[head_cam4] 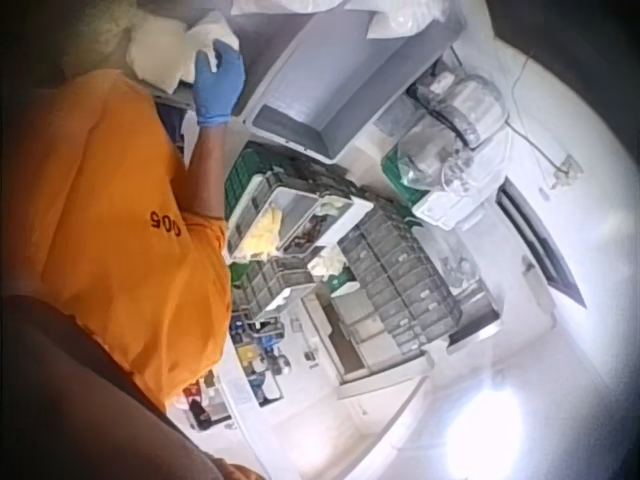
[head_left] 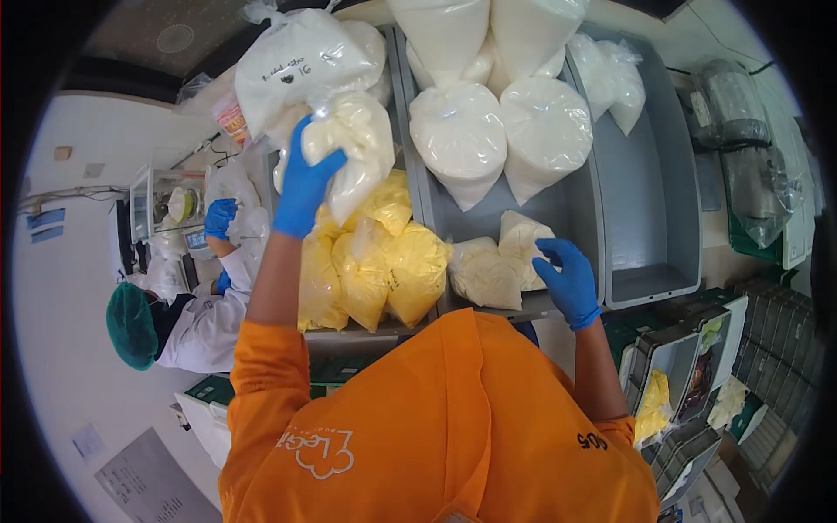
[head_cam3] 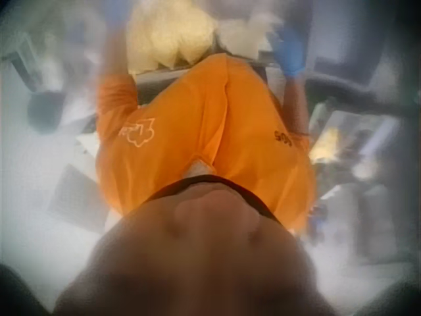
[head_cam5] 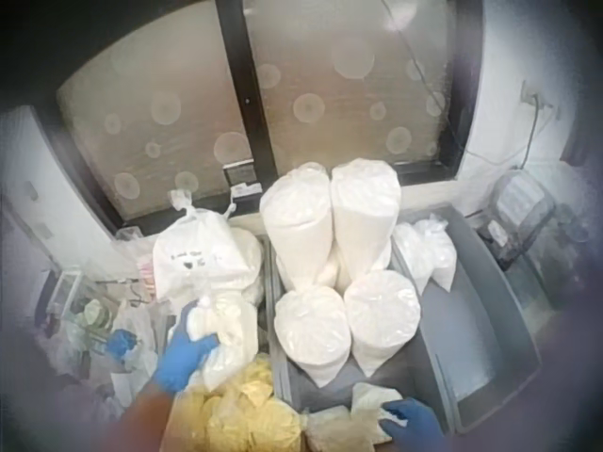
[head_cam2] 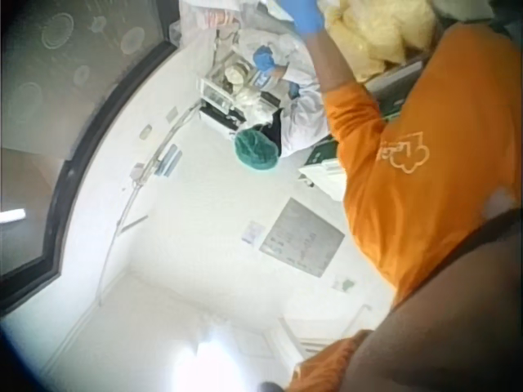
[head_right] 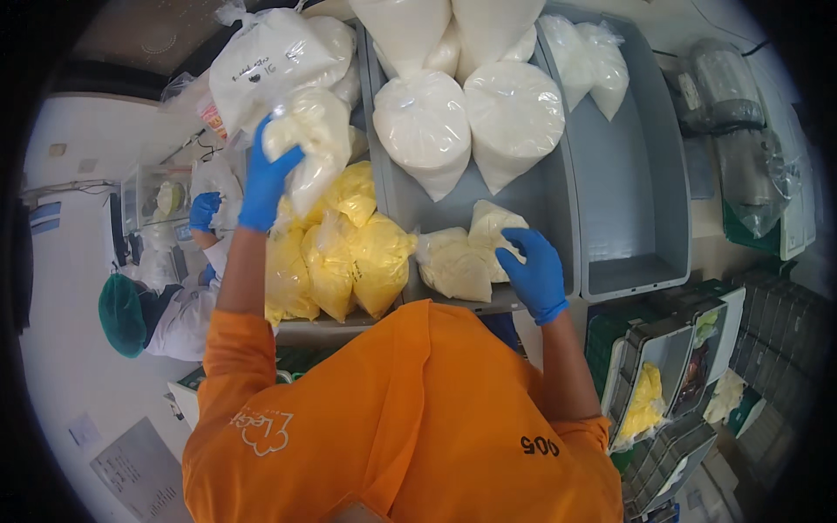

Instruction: The person repeatedly picks up plastic bags containing white and yellow dough-like material from bins and places them onto a stainless steel table. They also handle empty plastic bags and move between bins and the table.

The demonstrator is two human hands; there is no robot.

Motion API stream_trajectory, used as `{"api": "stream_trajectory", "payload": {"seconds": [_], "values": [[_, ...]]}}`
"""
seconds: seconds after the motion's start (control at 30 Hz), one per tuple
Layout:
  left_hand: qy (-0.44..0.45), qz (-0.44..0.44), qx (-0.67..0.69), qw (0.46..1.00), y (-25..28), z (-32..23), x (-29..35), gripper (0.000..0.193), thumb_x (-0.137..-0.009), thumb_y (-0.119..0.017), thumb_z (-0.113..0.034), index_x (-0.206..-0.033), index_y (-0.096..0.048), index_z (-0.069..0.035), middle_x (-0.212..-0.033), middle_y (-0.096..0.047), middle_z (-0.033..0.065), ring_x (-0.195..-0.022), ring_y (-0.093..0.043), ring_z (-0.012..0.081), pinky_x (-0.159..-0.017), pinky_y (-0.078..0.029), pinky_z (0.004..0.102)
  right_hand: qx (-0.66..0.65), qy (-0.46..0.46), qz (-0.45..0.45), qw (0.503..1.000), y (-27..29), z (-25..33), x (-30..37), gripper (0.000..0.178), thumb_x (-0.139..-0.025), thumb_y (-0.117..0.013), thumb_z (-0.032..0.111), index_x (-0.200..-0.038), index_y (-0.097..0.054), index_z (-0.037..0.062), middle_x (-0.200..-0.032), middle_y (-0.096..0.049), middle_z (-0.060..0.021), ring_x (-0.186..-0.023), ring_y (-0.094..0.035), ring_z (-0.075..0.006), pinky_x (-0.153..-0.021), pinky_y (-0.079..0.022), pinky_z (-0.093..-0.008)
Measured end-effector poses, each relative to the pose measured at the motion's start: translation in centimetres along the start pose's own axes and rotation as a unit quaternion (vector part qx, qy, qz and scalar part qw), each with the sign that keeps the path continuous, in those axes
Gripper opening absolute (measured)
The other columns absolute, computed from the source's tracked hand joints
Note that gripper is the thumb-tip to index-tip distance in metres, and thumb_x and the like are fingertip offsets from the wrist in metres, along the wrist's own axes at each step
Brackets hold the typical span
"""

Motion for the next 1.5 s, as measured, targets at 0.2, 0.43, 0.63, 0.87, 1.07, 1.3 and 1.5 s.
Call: {"api": "stream_trajectory", "payload": {"seconds": [0.2, 0.43, 0.63, 0.87, 1.07, 1.3, 1.5], "values": [[-0.003, 0.107, -0.538, 0.836, -3.4, 12.7, -5.0, 0.093, -0.090, -0.059, -0.055, -0.155, -0.022, 0.000, -0.141, -0.045, 0.0309, -0.128, -0.051, 0.0425, -0.105, -0.045, 0.0436, 0.265, 0.096, -0.113, 0.953, -1.8, -3.7, -0.4, 0.068, -0.071, -0.081, 0.023, -0.133, -0.057, 0.0086, -0.121, -0.062, -0.0202, -0.112, -0.061, -0.0362, -0.095, -0.050, -0.0448], [-0.074, 0.134, -0.500, 0.852, -5.2, 2.4, -1.5, 0.065, -0.089, -0.065, -0.048, -0.132, -0.057, -0.001, -0.127, -0.060, 0.0233, -0.113, -0.062, 0.0336, -0.094, -0.050, 0.0401, 0.048, -0.072, -0.017, 0.996, -1.1, -11.5, -4.2, 0.075, -0.068, -0.076, 0.013, -0.138, -0.051, 0.0107, -0.118, -0.064, -0.0219, -0.109, -0.064, -0.0362, -0.095, -0.052, -0.0419], [0.092, 0.265, -0.006, 0.960, -12.7, -7.0, 11.0, 0.096, -0.078, -0.083, -0.016, -0.155, -0.027, -0.006, -0.151, -0.039, 0.0136, -0.134, -0.045, 0.0259, -0.110, -0.039, 0.0349, -0.370, -0.020, 0.014, 0.929, -1.6, 8.5, -3.2, 0.071, -0.074, -0.077, 0.009, -0.139, -0.049, 0.0023, -0.129, -0.057, -0.0109, -0.118, -0.057, -0.0230, -0.099, -0.048, -0.0349], [0.026, -0.064, 0.235, 0.970, 0.0, -7.5, 8.6, 0.060, -0.075, -0.073, 0.000, -0.132, -0.054, 0.001, -0.118, -0.064, 0.0110, -0.104, -0.065, 0.0216, -0.090, -0.056, 0.0350, -0.302, 0.146, 0.164, 0.928, -4.7, 19.7, -0.5, 0.070, -0.083, -0.077, 0.016, -0.145, -0.046, 0.0025, -0.144, -0.050, -0.0120, -0.126, -0.053, -0.0241, -0.106, -0.043, -0.0379], [0.082, 0.006, 0.139, 0.987, 12.7, -3.2, 4.4, 0.053, -0.085, -0.067, -0.010, -0.134, -0.053, 0.001, -0.119, -0.066, 0.0126, -0.102, -0.068, 0.0242, -0.089, -0.055, 0.0354, 0.159, 0.007, 0.120, 0.980, -10.0, 0.3, 0.8, 0.088, -0.070, -0.082, 0.027, -0.145, -0.042, 0.0058, -0.129, -0.054, -0.0219, -0.117, -0.057, -0.0404, -0.097, -0.051, -0.0441], [0.045, -0.054, -0.438, 0.896, 13.9, 11.6, -0.6, 0.088, -0.080, -0.075, -0.053, -0.147, -0.042, -0.005, -0.147, -0.033, 0.0364, -0.134, -0.038, 0.0529, -0.111, -0.037, 0.0495, 0.141, -0.090, 0.200, 0.965, -11.2, -1.8, -0.2, 0.094, -0.066, -0.082, 0.025, -0.148, -0.038, 0.0071, -0.130, -0.056, -0.0222, -0.112, -0.062, -0.0380, -0.098, -0.050, -0.0424], [0.011, -0.094, -0.343, 0.935, 15.7, 12.1, -0.1, 0.077, -0.085, -0.072, -0.046, -0.143, -0.047, -0.003, -0.145, -0.040, 0.0313, -0.136, -0.039, 0.0444, -0.113, -0.035, 0.0455, -0.289, -0.089, 0.076, 0.950, -1.0, 4.6, -1.1, 0.073, -0.073, -0.066, 0.001, -0.144, -0.047, -0.0001, -0.136, -0.057, -0.0100, -0.126, -0.053, -0.0214, -0.108, -0.041, -0.0343]]}}
Point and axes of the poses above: each hand's wrist, its own x-axis away from the middle knuckle, its own y-axis out of the back of the hand, z = x × y, the point moved 8 cm from there along -x, towards the middle knuckle
